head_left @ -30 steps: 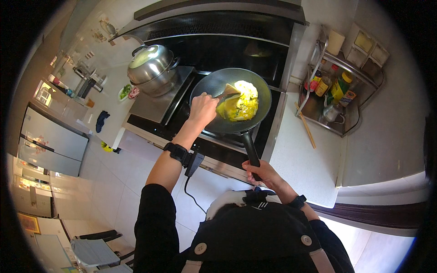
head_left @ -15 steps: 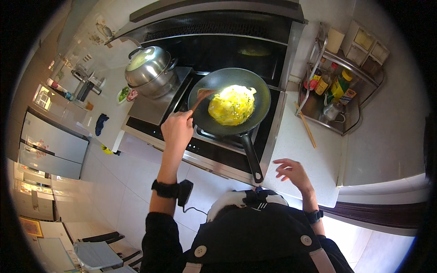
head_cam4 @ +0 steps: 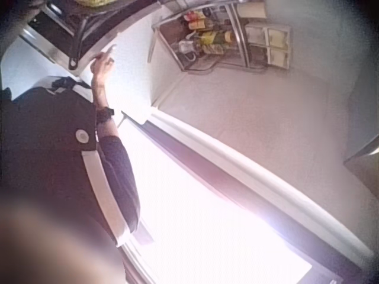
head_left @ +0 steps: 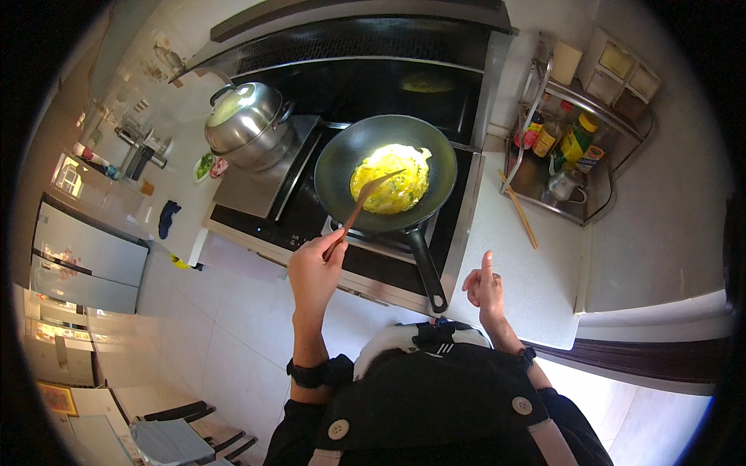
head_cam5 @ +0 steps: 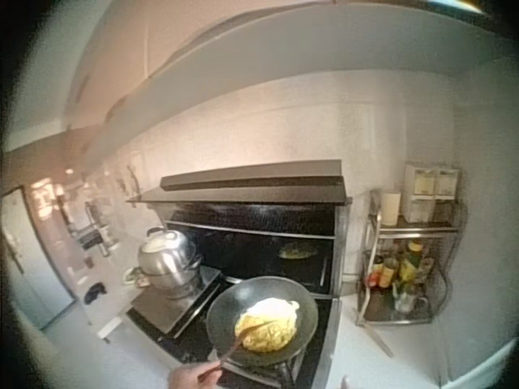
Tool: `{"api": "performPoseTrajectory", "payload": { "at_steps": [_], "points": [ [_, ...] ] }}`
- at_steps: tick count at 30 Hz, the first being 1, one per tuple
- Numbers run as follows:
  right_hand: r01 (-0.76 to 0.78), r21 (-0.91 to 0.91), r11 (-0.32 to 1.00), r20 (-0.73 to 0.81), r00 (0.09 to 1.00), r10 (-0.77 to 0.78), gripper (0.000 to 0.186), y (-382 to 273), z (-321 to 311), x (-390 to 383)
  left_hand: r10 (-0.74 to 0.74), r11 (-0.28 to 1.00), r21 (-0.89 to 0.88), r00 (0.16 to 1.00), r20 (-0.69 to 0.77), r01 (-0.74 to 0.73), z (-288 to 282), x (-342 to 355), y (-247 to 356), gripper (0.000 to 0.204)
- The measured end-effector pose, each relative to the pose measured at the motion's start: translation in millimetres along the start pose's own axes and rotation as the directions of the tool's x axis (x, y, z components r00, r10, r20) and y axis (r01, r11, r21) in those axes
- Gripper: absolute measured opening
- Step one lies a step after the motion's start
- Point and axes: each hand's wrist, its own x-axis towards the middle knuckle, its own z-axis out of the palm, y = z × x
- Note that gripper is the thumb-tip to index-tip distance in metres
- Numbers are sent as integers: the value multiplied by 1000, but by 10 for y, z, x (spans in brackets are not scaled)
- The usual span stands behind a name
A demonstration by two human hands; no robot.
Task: The person whisks eggs in a bowl, places a wok on the stove, adds oil, pours the eggs into the wok, and scrambles them with a spatula. The person also briefly rinses the bowl and chopsticks at the sink.
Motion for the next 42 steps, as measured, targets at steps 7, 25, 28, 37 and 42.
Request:
{"api": "performPoseTrajectory", "payload": {
  "at_steps": [7, 25, 28, 37, 42],
  "points": [
    [-150, 142, 978, 408, 909, 80, 69, 119, 205, -27, 263, 943, 202, 964, 32, -264, 406, 514, 5, 20],
    [-530, 333, 780, 667, 717, 203, 57, 60, 415, -75, 482, 806, 247, 839, 255, -538, 396, 669, -13, 20],
    [-553, 410, 725, 654, 732, 188, 49, 66, 459, -42, 426, 875, 196, 897, 119, -442, 218, 462, 31, 19],
    [-664, 353, 659, 785, 593, 177, 19, 175, 498, 90, 162, 964, 200, 984, 75, -174, -168, -59, 65, 20],
    [-653, 344, 674, 763, 613, 204, 17, 119, 512, 71, 163, 958, 219, 979, 122, -186, -318, -119, 107, 21]
  ]
}}
